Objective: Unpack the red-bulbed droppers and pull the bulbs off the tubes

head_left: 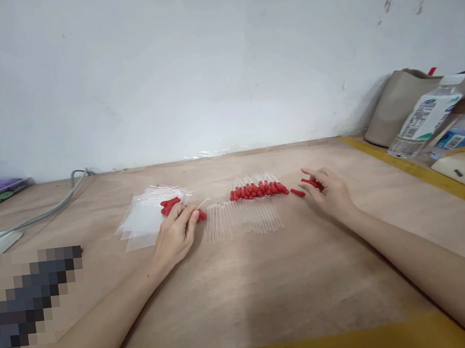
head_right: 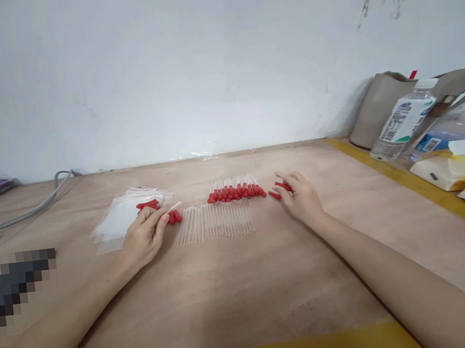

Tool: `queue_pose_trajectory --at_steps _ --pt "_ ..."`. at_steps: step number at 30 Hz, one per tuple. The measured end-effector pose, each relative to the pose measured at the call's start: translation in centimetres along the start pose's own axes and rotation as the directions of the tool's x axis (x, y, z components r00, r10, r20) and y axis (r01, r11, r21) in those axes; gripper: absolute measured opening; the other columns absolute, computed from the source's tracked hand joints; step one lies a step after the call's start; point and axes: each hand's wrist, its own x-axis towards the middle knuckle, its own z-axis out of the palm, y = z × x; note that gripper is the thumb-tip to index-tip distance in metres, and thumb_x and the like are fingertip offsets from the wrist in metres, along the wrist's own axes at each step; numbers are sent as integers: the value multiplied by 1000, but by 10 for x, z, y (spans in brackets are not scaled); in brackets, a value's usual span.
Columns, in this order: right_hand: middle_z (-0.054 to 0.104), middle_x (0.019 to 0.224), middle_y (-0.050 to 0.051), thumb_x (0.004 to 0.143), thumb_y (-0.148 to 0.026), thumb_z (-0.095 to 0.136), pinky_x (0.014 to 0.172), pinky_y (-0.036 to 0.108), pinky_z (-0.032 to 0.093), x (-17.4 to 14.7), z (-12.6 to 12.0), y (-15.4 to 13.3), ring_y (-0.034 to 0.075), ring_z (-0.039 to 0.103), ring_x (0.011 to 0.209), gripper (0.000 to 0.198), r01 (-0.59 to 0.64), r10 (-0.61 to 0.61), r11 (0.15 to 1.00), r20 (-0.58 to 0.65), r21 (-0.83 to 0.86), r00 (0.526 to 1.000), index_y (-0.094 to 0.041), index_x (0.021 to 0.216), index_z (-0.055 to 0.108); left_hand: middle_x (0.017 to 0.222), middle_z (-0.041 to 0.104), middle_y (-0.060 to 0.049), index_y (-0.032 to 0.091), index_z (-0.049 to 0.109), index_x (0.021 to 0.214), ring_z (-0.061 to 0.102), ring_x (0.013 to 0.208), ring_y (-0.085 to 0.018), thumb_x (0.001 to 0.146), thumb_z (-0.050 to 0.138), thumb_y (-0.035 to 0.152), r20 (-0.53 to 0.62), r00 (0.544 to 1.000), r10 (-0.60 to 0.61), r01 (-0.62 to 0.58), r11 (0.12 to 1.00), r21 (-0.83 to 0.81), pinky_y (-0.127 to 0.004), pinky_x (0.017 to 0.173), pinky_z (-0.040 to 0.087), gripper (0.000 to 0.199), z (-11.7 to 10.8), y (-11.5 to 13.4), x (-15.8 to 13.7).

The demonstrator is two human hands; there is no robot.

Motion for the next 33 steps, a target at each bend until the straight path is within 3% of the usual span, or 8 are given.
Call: queue_pose_trajectory --at_steps 4,9,16,22,28,33 --pt "60 67 3 68 -39 62 51 27 40 1 3 18 13 49 52 31 -371 373 928 46 -35 927 -16 88 63 81 50 -5 14 51 110 51 74 -15 87 36 19 -49 998 -24 23 999 -25 -28 69 45 27 4 8 -1" --pt "59 59 2 68 -35 57 49 25 39 0 8 24 13 49 50 26 -498 491 867 183 -10 852 -17 84 66 79 55 -3 16 54 85 53 69 -12 83 44 18 -79 997 -1 -4 998 -68 -22 60 45 10 7 13 -3" --pt "63 67 5 64 -43 62 50 24 40 0 10 13 12 52 54 31 -519 503 855 205 26 839 -15 78 63 67 52 0 16 58 76 48 56 -8 80 47 13 -162 974 158 -157 987 16 -20 54 42 12 21 10 -1" --pt "66 69 4 70 -43 56 53 25 40 -1 8 15 14 55 58 29 -459 461 885 272 -73 845 -17 77 66 78 55 -4 16 62 83 53 64 -10 80 53 21 -67 981 180 -186 977 -101 -21 56 47 11 24 12 -4" --pt "68 71 4 75 -40 49 52 25 39 0 7 15 15 57 57 30 -424 456 890 301 -167 838 -19 79 70 89 56 -7 14 63 89 56 69 -13 75 61 36 35 981 190 -183 972 -148 -25 60 51 26 18 16 -6" --pt "68 72 4 76 -43 47 53 25 39 0 7 15 16 57 59 33 -411 448 893 300 -181 842 -20 82 70 90 58 -8 14 62 90 57 70 -14 76 58 39 50 982 180 -169 971 -171 -26 59 51 28 14 17 -5"
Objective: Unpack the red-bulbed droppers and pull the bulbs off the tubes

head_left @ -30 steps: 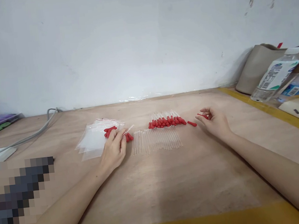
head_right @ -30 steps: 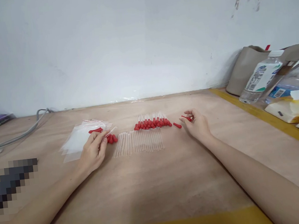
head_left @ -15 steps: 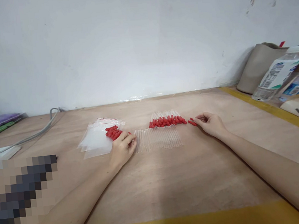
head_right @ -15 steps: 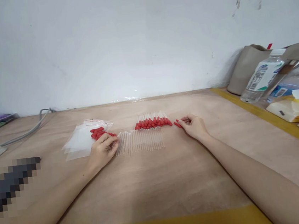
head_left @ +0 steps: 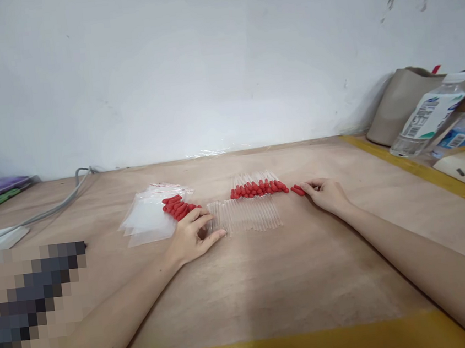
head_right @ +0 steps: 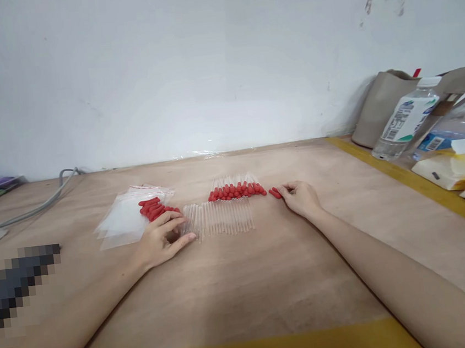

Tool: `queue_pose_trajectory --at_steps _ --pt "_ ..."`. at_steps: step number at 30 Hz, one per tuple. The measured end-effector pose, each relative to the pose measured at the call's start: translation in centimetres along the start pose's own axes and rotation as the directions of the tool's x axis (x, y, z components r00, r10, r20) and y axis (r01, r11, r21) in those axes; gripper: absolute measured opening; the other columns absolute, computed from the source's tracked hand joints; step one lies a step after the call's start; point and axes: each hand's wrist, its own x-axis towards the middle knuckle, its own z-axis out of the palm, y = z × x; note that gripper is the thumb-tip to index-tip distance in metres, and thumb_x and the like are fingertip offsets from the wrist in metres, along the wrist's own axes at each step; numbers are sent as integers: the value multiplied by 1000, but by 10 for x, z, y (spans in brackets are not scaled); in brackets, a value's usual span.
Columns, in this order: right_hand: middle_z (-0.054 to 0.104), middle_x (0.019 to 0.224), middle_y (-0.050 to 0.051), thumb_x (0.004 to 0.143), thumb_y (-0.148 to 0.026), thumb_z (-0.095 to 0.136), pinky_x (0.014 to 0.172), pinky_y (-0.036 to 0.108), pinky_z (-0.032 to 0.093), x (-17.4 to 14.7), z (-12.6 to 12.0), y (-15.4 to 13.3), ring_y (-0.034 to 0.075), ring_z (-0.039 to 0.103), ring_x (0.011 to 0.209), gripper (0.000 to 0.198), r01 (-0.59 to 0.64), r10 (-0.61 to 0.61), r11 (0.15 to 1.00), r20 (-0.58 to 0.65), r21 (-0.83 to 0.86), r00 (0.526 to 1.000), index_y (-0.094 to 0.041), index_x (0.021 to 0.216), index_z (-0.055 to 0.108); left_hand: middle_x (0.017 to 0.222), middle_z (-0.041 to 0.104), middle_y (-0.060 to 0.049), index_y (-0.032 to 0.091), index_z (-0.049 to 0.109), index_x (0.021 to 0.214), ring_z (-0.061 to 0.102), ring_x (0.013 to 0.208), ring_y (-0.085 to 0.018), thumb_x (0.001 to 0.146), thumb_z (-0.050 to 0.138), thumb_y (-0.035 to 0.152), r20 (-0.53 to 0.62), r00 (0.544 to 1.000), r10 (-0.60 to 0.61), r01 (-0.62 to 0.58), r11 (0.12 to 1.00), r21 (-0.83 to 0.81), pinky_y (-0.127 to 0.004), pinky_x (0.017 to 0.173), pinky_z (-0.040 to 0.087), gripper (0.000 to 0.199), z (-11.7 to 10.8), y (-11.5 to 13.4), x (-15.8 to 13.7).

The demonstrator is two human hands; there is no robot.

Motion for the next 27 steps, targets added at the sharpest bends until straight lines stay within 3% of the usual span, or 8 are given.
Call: queue_pose_trajectory --at_steps 5,8,14,20,22,27 --pt "67 72 5 77 -45 46 53 27 38 2 2 3 17 57 59 36 -35 35 999 -59 0 998 -18 87 67 88 58 -8 15 61 94 55 84 -17 84 49 28 -79 997 -18 20 1000 24 -32 76 48 20 -1 -4 1" --pt "67 76 6 76 -45 48 58 28 40 0 3 1 18 57 64 34 12 -11 1000 -100 15 995 -18 86 67 89 59 -7 17 61 95 53 84 -18 86 45 25 -72 997 -42 45 998 52 -34 77 46 21 -2 -6 1" --pt "67 80 4 77 -42 51 76 35 38 -8 3 -28 21 55 82 26 256 -259 966 -153 -42 954 -23 79 68 91 59 -6 18 61 98 51 88 -19 86 44 23 -39 999 -34 38 994 101 -36 81 43 22 -2 -8 1" --pt "63 87 5 77 -38 56 82 40 32 -5 21 -67 22 51 89 21 505 -515 857 -134 -105 846 -25 87 68 103 58 -7 16 55 107 50 98 -19 87 42 25 -49 998 -47 53 992 112 -37 90 38 26 -4 -7 2" --pt "62 94 6 77 -37 57 83 42 32 -2 28 -74 24 50 93 22 527 -539 841 -118 -117 834 -24 91 67 107 57 -8 17 52 111 49 104 -22 83 49 35 -21 999 -31 34 992 122 -40 93 36 34 -5 -3 3" --pt "63 95 5 80 -32 53 82 45 31 5 41 -79 25 49 96 17 538 -546 837 -93 -99 833 -25 84 68 123 49 -12 20 43 125 39 118 -32 61 60 63 92 995 -25 7 981 192 -49 100 27 79 0 10 10"
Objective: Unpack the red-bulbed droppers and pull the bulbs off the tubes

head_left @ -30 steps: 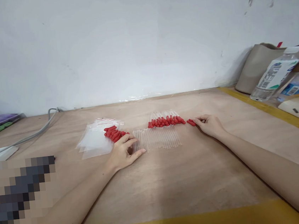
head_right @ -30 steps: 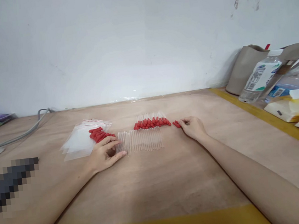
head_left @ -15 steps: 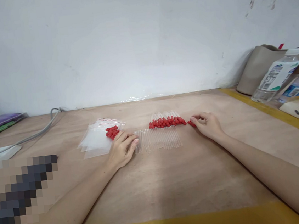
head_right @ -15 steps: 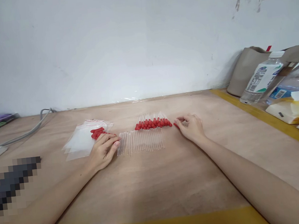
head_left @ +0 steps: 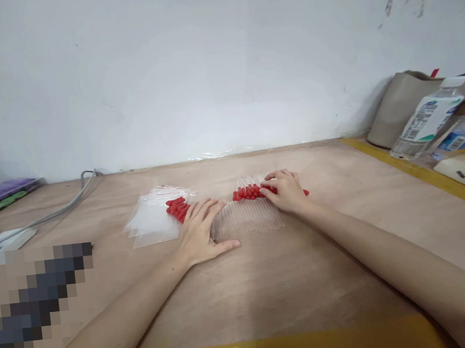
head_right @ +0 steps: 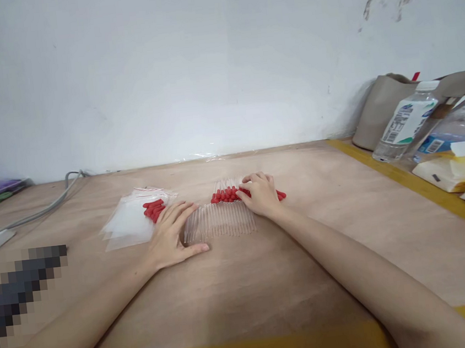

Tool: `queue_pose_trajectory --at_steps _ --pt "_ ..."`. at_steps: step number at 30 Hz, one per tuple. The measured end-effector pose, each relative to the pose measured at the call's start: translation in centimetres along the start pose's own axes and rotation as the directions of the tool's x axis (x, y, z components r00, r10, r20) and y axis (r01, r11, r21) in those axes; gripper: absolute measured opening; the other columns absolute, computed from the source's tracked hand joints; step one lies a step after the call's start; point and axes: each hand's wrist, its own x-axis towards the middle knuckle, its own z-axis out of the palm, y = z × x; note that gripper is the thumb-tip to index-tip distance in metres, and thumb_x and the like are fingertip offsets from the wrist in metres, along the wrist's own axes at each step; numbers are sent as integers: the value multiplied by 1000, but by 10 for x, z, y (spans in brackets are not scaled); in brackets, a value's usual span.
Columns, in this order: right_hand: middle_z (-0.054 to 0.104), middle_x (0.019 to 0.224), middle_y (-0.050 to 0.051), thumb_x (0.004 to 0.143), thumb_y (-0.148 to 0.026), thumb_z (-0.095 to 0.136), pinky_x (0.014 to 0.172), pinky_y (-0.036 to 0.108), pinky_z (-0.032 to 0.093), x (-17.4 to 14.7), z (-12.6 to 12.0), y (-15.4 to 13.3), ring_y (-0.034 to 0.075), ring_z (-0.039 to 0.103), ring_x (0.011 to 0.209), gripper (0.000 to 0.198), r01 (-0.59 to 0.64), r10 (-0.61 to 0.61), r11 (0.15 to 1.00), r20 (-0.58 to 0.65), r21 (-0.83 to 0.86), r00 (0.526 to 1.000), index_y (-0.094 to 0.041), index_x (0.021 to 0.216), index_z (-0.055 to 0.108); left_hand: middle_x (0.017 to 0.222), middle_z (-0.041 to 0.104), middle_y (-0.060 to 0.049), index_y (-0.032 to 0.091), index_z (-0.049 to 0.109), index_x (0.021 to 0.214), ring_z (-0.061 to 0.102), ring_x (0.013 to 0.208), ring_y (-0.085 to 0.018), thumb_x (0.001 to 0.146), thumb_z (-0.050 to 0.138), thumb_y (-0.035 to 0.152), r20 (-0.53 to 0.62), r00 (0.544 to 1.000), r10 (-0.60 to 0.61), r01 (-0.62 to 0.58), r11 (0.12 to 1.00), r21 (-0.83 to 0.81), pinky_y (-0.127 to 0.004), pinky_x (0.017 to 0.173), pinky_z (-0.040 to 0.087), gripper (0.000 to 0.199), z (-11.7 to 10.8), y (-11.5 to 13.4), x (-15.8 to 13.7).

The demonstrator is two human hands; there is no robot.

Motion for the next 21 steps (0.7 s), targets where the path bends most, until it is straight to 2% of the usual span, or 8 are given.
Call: queue_pose_trajectory --at_steps 4,8,11,14,18,21 --pt "64 89 5 81 -25 51 80 43 31 0 5 -2 23 50 92 17 -18 19 999 -31 29 999 -24 79 68 128 45 -12 21 39 129 34 123 -31 66 56 63 54 998 -22 21 999 26 -51 102 23 77 5 3 3" --pt "65 89 4 83 -24 48 80 41 31 -1 4 -7 22 52 90 17 -31 35 999 -152 29 988 -22 78 65 127 46 -12 20 39 128 34 123 -31 66 58 61 30 999 -15 15 1000 9 -51 102 24 76 6 0 2" --pt "63 92 4 86 -24 44 83 39 33 -2 -5 -12 19 53 90 18 -6 26 997 -264 74 964 -21 83 61 128 45 -12 19 38 129 34 123 -31 69 57 57 -1 1000 -10 10 1000 7 -50 103 24 74 6 -1 -1" --pt "60 93 6 88 -27 40 82 37 39 -8 -20 -20 18 56 90 18 19 54 976 -327 217 943 -21 88 57 132 42 -12 19 35 131 32 125 -28 79 51 47 -27 1000 -16 16 1000 12 -48 103 27 62 7 0 -2" --pt "60 94 6 89 -31 38 73 32 48 -30 -36 -27 15 61 79 18 -26 144 862 -196 507 970 -22 98 50 136 38 -9 23 33 133 30 127 -26 85 45 37 -21 1000 -7 7 1000 -5 -48 102 29 51 7 3 -1" --pt "61 98 7 89 -30 40 79 34 48 -48 -37 -28 16 61 88 16 -6 83 794 -98 608 992 -22 99 49 136 39 -7 23 33 133 30 128 -25 86 43 35 -24 1000 3 -4 999 -43 -47 103 30 49 8 8 2"
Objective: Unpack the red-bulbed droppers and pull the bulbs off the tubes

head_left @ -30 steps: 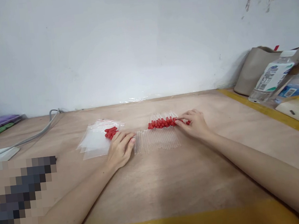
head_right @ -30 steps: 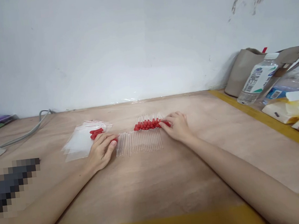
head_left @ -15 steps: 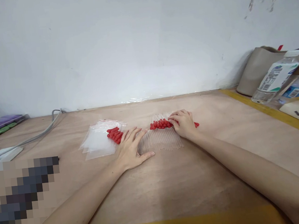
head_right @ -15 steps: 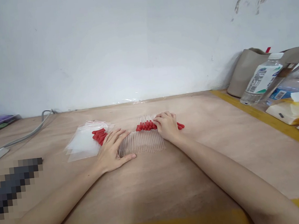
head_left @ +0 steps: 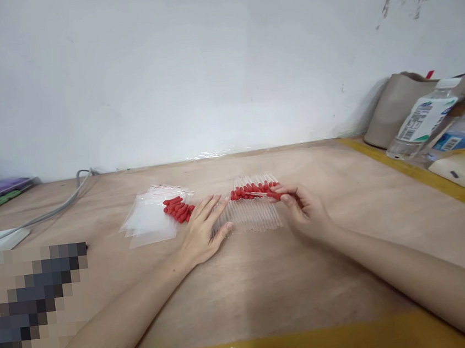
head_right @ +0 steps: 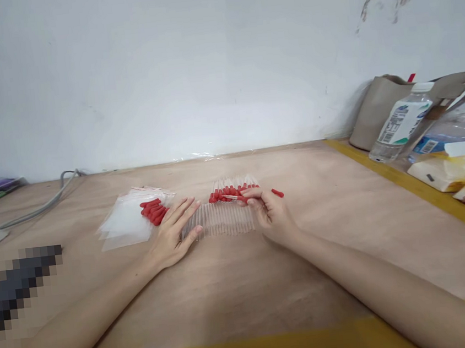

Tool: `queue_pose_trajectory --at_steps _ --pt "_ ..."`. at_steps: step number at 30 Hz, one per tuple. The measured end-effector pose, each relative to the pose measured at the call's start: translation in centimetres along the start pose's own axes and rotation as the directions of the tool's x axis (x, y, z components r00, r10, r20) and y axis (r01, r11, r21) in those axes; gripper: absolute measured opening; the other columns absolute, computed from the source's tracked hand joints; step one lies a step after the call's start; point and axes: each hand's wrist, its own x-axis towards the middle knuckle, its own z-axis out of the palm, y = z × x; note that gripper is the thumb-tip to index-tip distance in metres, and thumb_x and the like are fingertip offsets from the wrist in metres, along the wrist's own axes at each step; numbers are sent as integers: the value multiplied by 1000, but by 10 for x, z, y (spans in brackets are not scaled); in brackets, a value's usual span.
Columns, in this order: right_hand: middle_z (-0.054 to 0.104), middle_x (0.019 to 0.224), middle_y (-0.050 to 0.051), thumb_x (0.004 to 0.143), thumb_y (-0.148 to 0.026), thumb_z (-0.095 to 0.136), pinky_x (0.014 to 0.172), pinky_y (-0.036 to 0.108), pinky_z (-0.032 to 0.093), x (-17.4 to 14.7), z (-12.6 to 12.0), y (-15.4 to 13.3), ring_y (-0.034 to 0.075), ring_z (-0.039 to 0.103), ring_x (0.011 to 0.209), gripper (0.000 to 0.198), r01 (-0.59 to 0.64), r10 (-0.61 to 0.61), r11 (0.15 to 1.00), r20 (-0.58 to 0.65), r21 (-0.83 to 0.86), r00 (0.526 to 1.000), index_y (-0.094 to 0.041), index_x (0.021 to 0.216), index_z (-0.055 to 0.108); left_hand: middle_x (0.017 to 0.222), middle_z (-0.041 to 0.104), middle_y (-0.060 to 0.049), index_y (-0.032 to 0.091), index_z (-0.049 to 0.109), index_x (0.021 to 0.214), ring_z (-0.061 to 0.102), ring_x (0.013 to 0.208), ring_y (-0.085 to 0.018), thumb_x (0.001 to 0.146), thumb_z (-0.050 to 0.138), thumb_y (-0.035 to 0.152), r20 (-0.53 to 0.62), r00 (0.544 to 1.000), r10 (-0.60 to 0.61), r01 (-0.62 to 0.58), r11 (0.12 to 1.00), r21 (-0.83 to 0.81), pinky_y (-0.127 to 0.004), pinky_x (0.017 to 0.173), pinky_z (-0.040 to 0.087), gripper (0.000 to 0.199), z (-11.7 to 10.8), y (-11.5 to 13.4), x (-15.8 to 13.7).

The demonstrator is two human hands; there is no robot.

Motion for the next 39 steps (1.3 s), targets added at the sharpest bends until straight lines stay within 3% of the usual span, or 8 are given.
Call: queue_pose_trajectory --at_steps 6,11,17,23,26,31,35,39 --pt "58 106 9 87 -21 41 79 35 49 -15 6 -4 17 57 97 14 114 -126 992 258 61 958 -21 98 50 133 43 -6 22 37 130 32 127 -23 87 44 28 -67 991 118 -117 993 12 -45 103 30 44 4 7 5" --pt "58 106 9 87 -16 39 78 33 48 -16 7 -12 15 57 95 14 160 -171 985 369 62 913 -21 97 48 122 55 -4 21 50 119 41 122 -21 87 46 23 -83 970 230 -224 971 81 -44 102 31 33 2 7 4" --pt "59 101 7 86 -16 37 77 32 48 -16 5 -12 15 56 92 19 179 -188 982 401 62 896 -22 102 47 109 64 -2 21 57 108 48 115 -20 86 48 19 -117 944 308 -297 949 103 -45 102 32 24 1 10 5" --pt "61 102 8 79 -32 54 98 48 29 -12 12 -17 21 54 100 37 373 -270 884 342 -282 900 -21 114 48 108 64 -4 19 59 100 52 112 -21 83 53 16 -164 900 403 -387 914 120 -44 100 35 19 2 19 7" --pt "65 95 5 80 -34 55 98 47 27 -12 20 -19 21 55 99 28 444 -337 809 314 -387 888 -21 104 57 107 65 -4 18 58 103 51 112 -20 82 54 16 -192 889 417 -400 908 122 -43 100 36 21 5 22 7" --pt "67 84 3 84 -21 51 92 40 35 -14 26 -16 15 59 85 14 530 -423 750 328 -397 845 -18 92 62 108 64 -5 14 58 99 51 113 -20 82 54 15 -151 883 444 -433 896 98 -43 102 36 17 7 24 6" --pt "66 83 5 84 -19 50 73 30 44 -14 23 -12 15 58 79 13 581 -439 739 411 -341 799 -15 88 62 106 65 -6 14 58 96 52 111 -19 84 50 14 -117 884 453 -452 891 41 -43 103 35 15 5 25 5" --pt "66 81 5 84 -19 50 69 28 45 -11 21 -12 14 57 77 13 609 -466 723 422 -325 778 -14 87 61 102 66 -6 13 58 93 53 110 -18 84 48 12 -98 895 436 -441 897 -36 -43 104 33 14 4 26 4"
